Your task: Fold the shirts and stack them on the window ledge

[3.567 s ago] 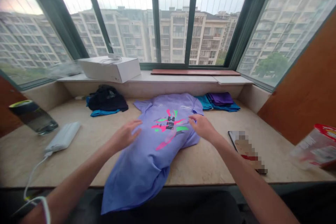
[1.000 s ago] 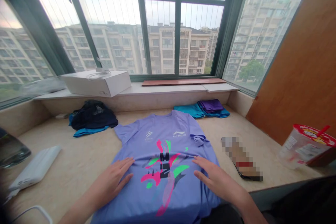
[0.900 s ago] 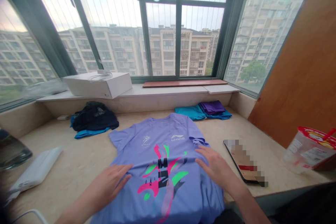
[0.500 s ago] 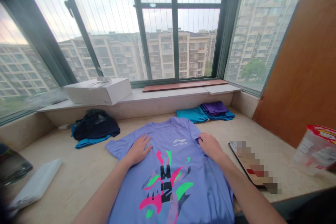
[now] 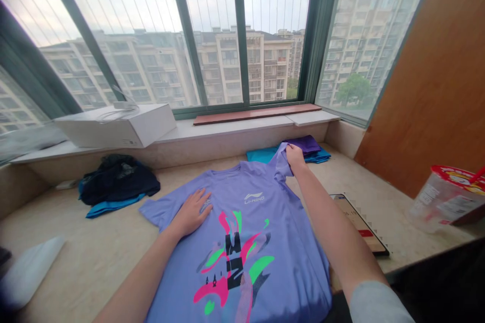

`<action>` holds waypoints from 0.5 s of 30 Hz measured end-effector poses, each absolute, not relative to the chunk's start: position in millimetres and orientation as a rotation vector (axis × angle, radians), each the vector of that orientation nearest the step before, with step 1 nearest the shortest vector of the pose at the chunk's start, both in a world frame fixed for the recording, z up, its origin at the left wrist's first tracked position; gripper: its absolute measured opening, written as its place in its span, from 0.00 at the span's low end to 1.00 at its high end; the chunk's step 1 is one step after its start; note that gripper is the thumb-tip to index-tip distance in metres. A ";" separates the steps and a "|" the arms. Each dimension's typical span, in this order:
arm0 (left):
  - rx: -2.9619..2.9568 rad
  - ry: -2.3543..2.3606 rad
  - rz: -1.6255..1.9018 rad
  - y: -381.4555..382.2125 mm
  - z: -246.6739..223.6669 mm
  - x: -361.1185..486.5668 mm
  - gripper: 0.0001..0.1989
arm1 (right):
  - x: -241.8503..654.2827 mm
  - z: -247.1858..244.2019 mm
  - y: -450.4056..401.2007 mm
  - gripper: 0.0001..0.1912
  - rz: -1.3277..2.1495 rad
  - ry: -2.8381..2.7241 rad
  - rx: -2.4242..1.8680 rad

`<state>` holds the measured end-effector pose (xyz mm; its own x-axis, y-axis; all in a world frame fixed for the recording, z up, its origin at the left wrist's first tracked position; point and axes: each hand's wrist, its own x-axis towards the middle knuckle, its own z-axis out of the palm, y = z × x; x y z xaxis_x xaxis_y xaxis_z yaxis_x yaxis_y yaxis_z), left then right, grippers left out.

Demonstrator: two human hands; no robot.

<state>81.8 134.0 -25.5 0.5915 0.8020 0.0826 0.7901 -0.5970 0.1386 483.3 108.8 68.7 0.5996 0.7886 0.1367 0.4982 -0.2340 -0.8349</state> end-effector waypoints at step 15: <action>2.670 1.380 0.203 128.1 -23.8 82.0 0.29 | 398.4 -26.2 41.5 0.44 0.618 -2.227 -1.777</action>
<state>82.0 128.1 -23.8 0.5730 0.8174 0.0598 0.8000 -0.5737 0.1757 398.4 41.5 -26.2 -0.2412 0.9669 -0.0836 0.8718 0.1781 -0.4564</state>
